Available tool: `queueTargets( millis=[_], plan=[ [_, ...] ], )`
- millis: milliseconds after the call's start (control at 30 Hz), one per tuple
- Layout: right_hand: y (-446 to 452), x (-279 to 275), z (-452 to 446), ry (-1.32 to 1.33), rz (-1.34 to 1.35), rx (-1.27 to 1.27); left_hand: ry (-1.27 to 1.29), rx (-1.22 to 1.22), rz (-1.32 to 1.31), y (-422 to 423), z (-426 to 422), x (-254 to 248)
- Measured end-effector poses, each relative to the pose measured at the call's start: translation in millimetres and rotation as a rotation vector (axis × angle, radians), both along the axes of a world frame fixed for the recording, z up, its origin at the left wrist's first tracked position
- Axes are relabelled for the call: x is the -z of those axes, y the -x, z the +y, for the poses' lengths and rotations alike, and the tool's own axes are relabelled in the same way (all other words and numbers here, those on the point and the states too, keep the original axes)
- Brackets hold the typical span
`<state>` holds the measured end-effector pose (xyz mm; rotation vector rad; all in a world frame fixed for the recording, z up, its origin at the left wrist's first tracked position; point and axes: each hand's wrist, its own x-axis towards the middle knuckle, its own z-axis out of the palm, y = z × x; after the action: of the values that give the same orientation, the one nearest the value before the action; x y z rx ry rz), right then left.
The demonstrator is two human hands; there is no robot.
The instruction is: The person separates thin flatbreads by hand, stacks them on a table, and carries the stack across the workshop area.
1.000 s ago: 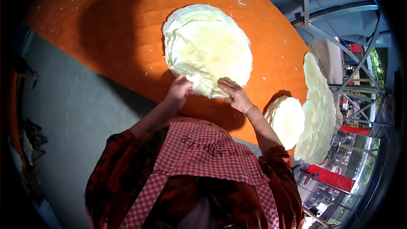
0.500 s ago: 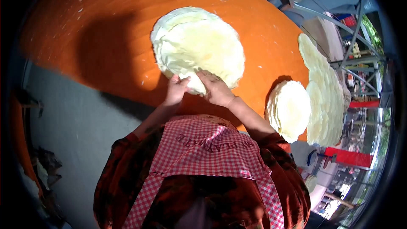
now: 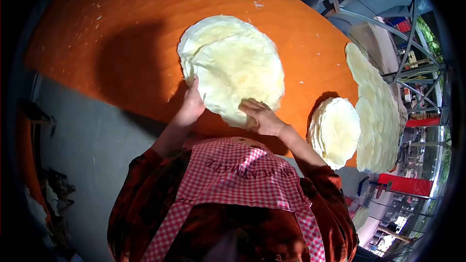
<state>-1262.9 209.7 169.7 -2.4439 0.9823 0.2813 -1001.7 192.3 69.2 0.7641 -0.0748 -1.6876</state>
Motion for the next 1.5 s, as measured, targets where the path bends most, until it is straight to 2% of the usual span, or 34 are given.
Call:
queueTargets(
  millis=[100,200,300,333,400,533,633,700,767,800,833,900,933,967,1000,1033,1100,1133,1167,1233,1267,1300,1333,1367,1400,1433,1500],
  plan=[
    [-27.9,4.5,-6.2,-0.265,-0.488,0.279,0.058,0.039,0.095,1.9,-0.2,-16.3],
    [-71.4,-2.5,-22.2,-0.214,-0.579,0.458,0.051,0.093,0.125,5.4,-2.1,-33.0],
    [-104.2,3.2,-21.9,-0.126,-0.45,0.556,0.025,0.102,0.064,5.2,-3.2,-29.3],
    [-106.3,18.2,-25.0,-0.145,-0.51,0.577,0.028,0.109,0.01,4.3,-5.7,-13.4],
    [-116.3,14.7,-23.6,-0.186,-0.45,0.679,0.037,0.066,-0.082,9.9,-3.8,-24.1],
    [-128.3,9.2,-27.0,-0.171,-0.403,0.807,0.029,0.108,-0.436,20.4,-4.3,1.3],
    [-126.3,28.3,-37.6,-0.056,-0.402,0.868,0.13,0.066,-0.591,27.7,-6.2,15.0],
    [-111.4,37.7,-51.7,0.023,-0.587,0.888,0.111,-0.017,-0.606,29.4,-2.3,9.8],
    [-82.2,41.3,-77.6,-0.254,-0.659,0.97,-0.004,-0.026,-0.561,25.4,0.4,1.0],
    [-67.9,32.2,-87.0,-0.221,-0.626,0.959,-0.032,-0.083,-0.52,21.1,-1.3,14.1],
    [-50.2,21.7,-97.8,-0.187,-0.593,0.949,-0.076,-0.109,-0.481,14.6,0.9,3.5],
    [25.3,39.5,-153.5,0.025,-0.512,0.855,-0.163,-0.133,-0.537,0.3,-1.5,29.9],
    [89.8,68.3,-202.3,-0.128,-0.653,0.914,-0.225,-0.107,-0.552,-6.8,-1.0,32.4],
    [109.8,19.9,-200.6,-0.038,-0.593,0.887,-0.203,-0.128,-0.549,-9.6,-3.1,41.8],
    [155.6,14.8,-224.1,0.032,-0.821,0.863,-0.182,-0.146,-0.548,-10.2,-5.5,55.8],
    [206.0,-4.3,-248.9,0.045,-0.767,0.912,-0.163,-0.163,-0.548,-11.3,-6.4,64.7],
    [273.5,-57.2,-276.8,-0.085,-0.824,1.048,-0.2,-0.133,-0.542,-13.9,-9.2,67.7],
    [274.7,-90.9,-279.5,0.009,-0.741,1.097,-0.216,-0.116,-0.54,-14.9,-10.8,68.5],
    [272.9,-124.7,-279.5,0.105,-0.656,1.145,-0.2,-0.112,-0.583,-16.2,-11.2,68.6],
    [232.9,-174.6,-268.0,0.179,-0.502,0.932,-0.169,-0.099,-0.663,-15.3,-8.8,66.8],
    [181.6,-203.4,-242.9,0.177,-0.486,0.839,-0.144,-0.102,-0.673,-13.4,-6.3,61.7],
    [142.8,-207.3,-229.3,0.197,-0.548,0.855,-0.119,-0.107,-0.686,-12.2,-4.4,52.5],
    [117.3,-205.2,-223.3,0.217,-0.613,0.871,-0.092,-0.113,-0.7,-10.8,-4.3,47.5],
    [109.1,-193.3,-231.3,0.116,-0.492,0.826,-0.049,-0.112,-0.754,-9.6,-5.8,48.6],
    [76.6,-186.3,-214.5,0.149,-0.424,0.752,-0.009,-0.112,-0.809,-9.0,-6.8,51.1],
    [40.2,-170.2,-189.2,0.093,-0.554,0.755,0.028,-0.115,-0.866,-8.6,-5.8,52.1],
    [-25.5,-124.2,-158.4,0.082,-0.355,0.731,0.073,-0.089,-0.975,-4.9,-4.5,21.6]
  ],
)
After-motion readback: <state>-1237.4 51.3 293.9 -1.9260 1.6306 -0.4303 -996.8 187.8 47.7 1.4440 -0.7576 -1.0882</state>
